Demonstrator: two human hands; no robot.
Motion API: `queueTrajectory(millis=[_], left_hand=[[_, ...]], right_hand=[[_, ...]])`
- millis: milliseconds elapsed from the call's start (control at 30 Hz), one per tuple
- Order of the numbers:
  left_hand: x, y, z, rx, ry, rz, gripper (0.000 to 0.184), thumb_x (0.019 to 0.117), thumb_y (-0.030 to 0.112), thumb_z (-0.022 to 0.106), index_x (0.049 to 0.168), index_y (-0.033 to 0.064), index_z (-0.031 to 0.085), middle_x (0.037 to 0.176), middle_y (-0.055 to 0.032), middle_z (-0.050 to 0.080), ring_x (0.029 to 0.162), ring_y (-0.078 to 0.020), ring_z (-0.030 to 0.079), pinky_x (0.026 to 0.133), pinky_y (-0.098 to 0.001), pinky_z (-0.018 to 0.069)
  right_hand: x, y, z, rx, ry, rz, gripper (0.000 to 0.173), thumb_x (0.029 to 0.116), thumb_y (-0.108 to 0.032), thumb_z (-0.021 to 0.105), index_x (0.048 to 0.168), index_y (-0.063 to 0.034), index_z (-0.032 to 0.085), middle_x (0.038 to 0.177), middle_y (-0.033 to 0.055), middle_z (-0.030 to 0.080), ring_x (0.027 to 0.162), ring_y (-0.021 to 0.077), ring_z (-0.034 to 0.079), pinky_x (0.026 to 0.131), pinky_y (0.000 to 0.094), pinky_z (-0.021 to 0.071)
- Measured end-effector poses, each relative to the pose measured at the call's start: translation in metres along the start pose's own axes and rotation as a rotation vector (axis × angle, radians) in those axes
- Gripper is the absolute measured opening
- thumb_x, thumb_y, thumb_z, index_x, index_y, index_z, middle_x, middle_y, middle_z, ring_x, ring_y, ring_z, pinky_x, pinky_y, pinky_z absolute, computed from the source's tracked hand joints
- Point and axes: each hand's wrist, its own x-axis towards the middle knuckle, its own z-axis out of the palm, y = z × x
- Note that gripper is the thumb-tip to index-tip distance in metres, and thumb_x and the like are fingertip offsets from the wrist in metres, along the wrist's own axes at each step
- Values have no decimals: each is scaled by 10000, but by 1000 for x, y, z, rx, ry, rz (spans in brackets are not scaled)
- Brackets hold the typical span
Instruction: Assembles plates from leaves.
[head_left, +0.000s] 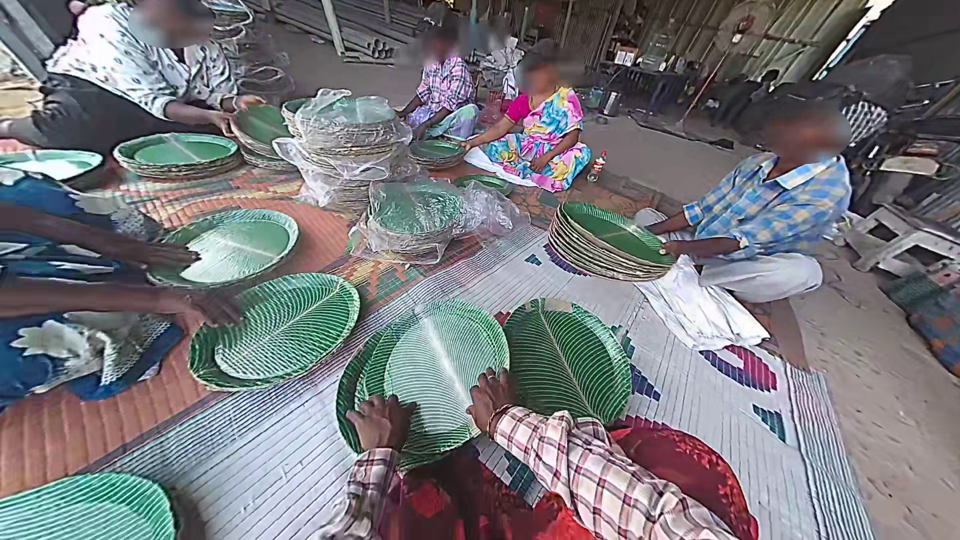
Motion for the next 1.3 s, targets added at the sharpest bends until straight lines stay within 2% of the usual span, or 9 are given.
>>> queueTrajectory(millis=[167,267,433,567,633,733,833,1133,1300], left_hand=[[8,-29,-12,-145,129,-107,707,1019,479,596,1414,-104,536,1614,-357,292,1547,-502,198,1223,-685,144],[12,-40,-14,-297,252,-146,761,988,395,676,1554,-24,388,1659,-354,171,1530,-563,179,1180,-739,197],[9,-44,-13,-541,92,-302,955,943,255,715,1663,94,109,1590,-353,316,1270,-558,547,996,-650,495],[17,-43,-6,-669,57,-346,954,949,72,649,1663,96,18,1587,-325,332,1208,-483,626,967,-553,560],[15,-42,-9,-701,-7,-353,949,965,71,637,1650,56,-20,1589,-326,323,1232,-447,628,1005,-511,551],[9,-37,-12,-746,-54,-362,938,959,70,648,1624,-16,-8,1574,-334,337,1289,-421,599,1046,-479,530],[10,-37,-10,-749,-63,-380,885,963,92,650,1601,-57,54,1535,-332,393,1306,-406,592,1066,-463,519],[13,-48,-9,-743,-119,-358,766,978,173,655,1550,-87,216,1476,-316,491,1337,-391,575,1097,-483,495],[24,-48,-23,-856,316,-330,784,1052,419,560,1618,-10,229,1568,-326,377,1367,-487,496,1078,-605,451]], right_hand=[[-3,-9,1,-21,-112,-76,500,1064,-385,545,1377,-4,625,1502,229,533,1495,413,369,1220,690,172],[-10,-13,-19,7,-84,-52,496,1077,-385,525,1425,-40,598,1517,198,530,1482,375,404,1212,633,247],[-20,0,-60,36,226,151,544,1050,-310,580,1493,-2,504,1549,262,453,1451,431,421,1145,591,377],[-23,28,-84,111,320,414,749,997,-387,661,1556,27,383,1601,280,375,1470,441,398,1132,629,375],[-18,41,-82,135,191,487,729,1013,-453,624,1526,28,431,1536,258,485,1409,401,501,1110,603,420],[-13,40,-71,35,-59,508,455,1065,-266,539,1387,53,566,1439,239,589,1352,350,577,1089,533,471],[-10,36,-56,-49,-39,532,334,1027,-108,533,1309,50,617,1380,218,638,1299,335,622,1032,502,518],[-8,52,-63,54,217,442,381,1037,-208,591,1386,-55,596,1337,212,668,1242,380,647,991,578,515],[-16,11,-54,85,524,-6,314,1081,-160,534,1278,48,664,1236,275,680,1167,434,662,1013,564,497]])
